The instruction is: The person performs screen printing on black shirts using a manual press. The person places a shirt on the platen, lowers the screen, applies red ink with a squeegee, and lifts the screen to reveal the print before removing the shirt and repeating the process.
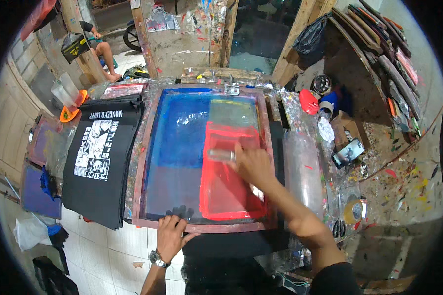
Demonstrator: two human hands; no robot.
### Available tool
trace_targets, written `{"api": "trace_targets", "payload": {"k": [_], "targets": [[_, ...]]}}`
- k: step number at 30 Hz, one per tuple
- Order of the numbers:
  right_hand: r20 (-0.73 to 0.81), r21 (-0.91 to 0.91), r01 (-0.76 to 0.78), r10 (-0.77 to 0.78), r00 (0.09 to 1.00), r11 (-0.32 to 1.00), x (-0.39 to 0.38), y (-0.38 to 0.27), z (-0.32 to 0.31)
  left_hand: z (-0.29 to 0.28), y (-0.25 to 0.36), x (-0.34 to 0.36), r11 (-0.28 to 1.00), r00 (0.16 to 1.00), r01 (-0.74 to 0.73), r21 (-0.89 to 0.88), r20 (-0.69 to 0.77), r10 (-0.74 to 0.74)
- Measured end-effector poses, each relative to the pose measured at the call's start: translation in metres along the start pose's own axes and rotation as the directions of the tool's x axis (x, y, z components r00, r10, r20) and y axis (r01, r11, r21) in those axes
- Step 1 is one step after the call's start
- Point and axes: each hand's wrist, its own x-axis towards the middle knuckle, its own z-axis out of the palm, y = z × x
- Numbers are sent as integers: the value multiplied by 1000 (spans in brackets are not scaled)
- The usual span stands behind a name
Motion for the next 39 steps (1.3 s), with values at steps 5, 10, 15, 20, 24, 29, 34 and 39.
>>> {"api": "trace_targets", "payload": {"k": [5,10,15,20,24,29,34,39], "targets": [[39,47,136,-138,990,990,-114,-52,-22,-12,-2,6,1000,1000,-11,-16,-12,11],[86,187,137,-155,984,973,-132,-78,-49,-20,-9,3,996,999,-32,82,-21,34],[-413,35,-111,116,903,993,-132,-99,-95,-77,10,26,996,996,-67,51,-61,70],[-569,-94,-40,-20,822,995,-75,-69,-171,-147,62,78,971,749,-135,198,-621,231],[-692,-58,122,-128,710,991,8,-71,-230,-4,126,83,895,924,-223,-387,-376,67],[-701,-155,67,-158,696,986,47,-41,-265,99,191,101,885,924,-354,-302,31,380],[-681,-168,76,-172,712,983,62,-31,-277,47,90,217,696,959,-259,-669,-264,103],[-660,-139,82,-154,735,987,69,-42,-293,64,-96,306,992,969,113,49,-224,-99]]}}
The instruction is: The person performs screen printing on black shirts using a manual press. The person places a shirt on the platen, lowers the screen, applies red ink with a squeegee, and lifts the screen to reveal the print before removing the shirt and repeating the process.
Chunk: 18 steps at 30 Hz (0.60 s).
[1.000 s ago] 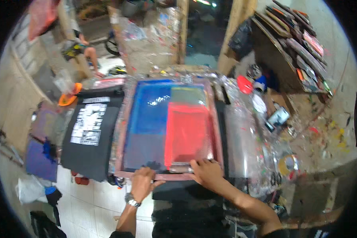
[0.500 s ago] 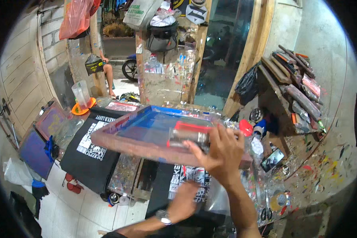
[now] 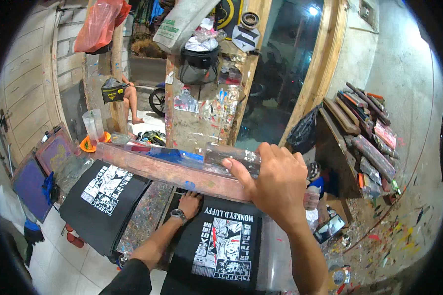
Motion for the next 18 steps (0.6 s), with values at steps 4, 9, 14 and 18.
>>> {"api": "trace_targets", "payload": {"k": [4,9,14,18], "targets": [[49,2,-18,18,999,1000,5,5,8,19,-12,7,953,955,-289,89,-40,294],[159,-26,-122,125,979,992,25,6,3,0,-9,28,943,959,-272,192,-29,282],[152,-31,-123,126,980,992,49,6,10,-39,0,33,839,990,-6,-544,-121,-71],[195,-34,-160,164,967,987,72,12,22,-83,-59,-21,771,858,8,-636,-392,-332]]}}
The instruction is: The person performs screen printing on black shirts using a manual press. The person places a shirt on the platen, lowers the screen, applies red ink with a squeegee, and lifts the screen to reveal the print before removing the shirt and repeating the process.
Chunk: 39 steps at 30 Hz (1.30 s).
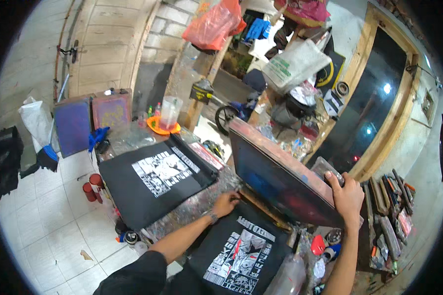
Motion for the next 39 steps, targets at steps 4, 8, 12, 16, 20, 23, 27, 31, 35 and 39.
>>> {"api": "trace_targets", "payload": {"k": [4,8,12,16,20,23,27,31,35,39], "targets": [[47,-60,-66,69,997,996,12,22,-20,-131,47,-19,974,909,215,-75,-350,-227],[68,-64,-76,81,994,995,20,21,-30,-291,46,-35,948,656,200,246,-752,57],[57,39,-56,53,997,998,22,5,-11,-428,6,-73,833,525,404,378,-841,128],[39,-14,-60,60,997,998,20,17,-19,-312,63,-85,781,756,232,580,-612,230],[47,-23,-54,55,997,998,22,26,-21,-98,122,-164,922,981,-182,341,132,145],[-7,2,-20,20,1000,1000,20,29,-23,43,151,-260,911,759,-364,-193,506,410],[80,75,-29,23,997,997,21,11,-5,157,150,-340,720,469,-605,-339,579,667],[56,55,-39,36,998,998,24,26,-19,159,192,-329,708,407,-603,-367,622,669],[89,87,-48,40,995,995,28,26,-8,120,146,-338,736,440,-618,-277,653,616],[80,31,-54,51,995,998,35,41,-24,3,187,-234,772,263,-635,18,945,194]]}}
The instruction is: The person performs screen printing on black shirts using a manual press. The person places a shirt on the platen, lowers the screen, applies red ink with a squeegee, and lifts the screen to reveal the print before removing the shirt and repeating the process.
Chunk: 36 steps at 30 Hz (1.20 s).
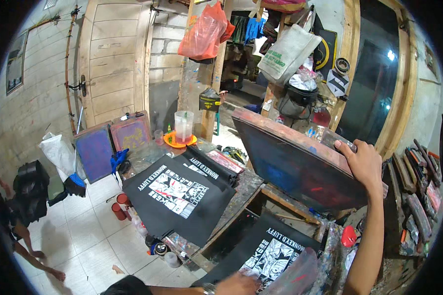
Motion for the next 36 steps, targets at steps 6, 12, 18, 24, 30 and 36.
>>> {"api": "trace_targets", "payload": {"k": [6,12,18,24,30,36], "targets": [[-85,46,55,-51,995,997,14,-3,27,24,-69,-91,893,887,439,99,-211,-412],[0,5,-20,20,1000,1000,25,9,21,31,-80,-82,907,921,384,174,-136,-364],[74,-3,179,-179,981,984,69,10,41,4,-90,-93,903,883,430,4,-211,-419],[103,-5,181,-179,978,984,71,6,24,10,-84,-81,898,887,439,27,-175,-428],[143,35,159,-162,976,987,77,11,29,5,-79,-82,900,900,432,59,-89,-426],[114,73,143,-151,982,987,85,8,35,-5,-78,-77,889,887,458,31,-86,-454]]}}
